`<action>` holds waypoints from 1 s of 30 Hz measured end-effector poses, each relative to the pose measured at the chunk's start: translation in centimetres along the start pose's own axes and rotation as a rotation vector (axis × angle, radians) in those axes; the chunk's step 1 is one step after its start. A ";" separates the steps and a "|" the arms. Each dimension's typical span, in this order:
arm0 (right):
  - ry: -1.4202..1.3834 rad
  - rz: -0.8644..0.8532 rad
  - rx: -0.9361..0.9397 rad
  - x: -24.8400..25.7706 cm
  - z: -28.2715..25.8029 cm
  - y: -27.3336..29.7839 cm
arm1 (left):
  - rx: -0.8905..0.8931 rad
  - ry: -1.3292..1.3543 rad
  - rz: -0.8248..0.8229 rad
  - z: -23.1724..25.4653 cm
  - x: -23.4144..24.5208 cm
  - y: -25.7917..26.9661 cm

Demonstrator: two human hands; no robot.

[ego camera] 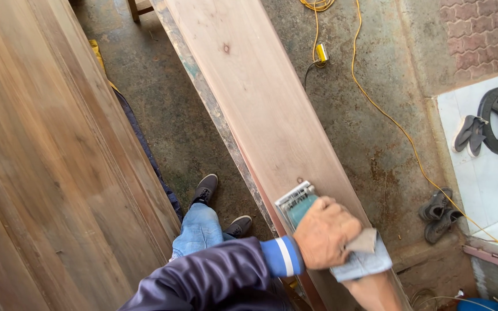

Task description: Sanding a wooden board using both manual sanding blocks and an orbital sander.

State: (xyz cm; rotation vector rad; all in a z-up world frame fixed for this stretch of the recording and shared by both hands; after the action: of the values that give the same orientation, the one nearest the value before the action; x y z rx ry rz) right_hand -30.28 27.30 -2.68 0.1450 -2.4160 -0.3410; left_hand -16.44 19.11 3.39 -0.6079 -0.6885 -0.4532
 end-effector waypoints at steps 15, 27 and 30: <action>0.100 0.049 0.136 0.2 3.9 3.6 | -0.121 0.085 -0.045 2.5 -1.1 0.5; 0.029 0.009 -0.047 -2.4 -8.9 -13.4 | -0.036 -0.017 0.104 -10.8 8.7 -5.1; 0.027 -0.010 -0.006 -3.3 -13.2 -17.4 | -0.033 -0.068 0.146 -14.5 11.3 -6.4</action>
State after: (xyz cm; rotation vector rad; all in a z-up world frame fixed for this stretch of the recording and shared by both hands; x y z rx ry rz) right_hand -18.92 8.50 0.01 0.1580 -2.3884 -0.3492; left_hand -5.82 2.80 4.72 -0.7018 -0.6968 -0.3103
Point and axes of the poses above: each hand's wrist, its own y-axis away from the middle knuckle, its own x-axis out of the back of the hand, z = x × y, the point moved 9 cm from there along -y, towards the middle knuckle, and after that the axes turned 12 degrees about -y, right-handed, at the moved point
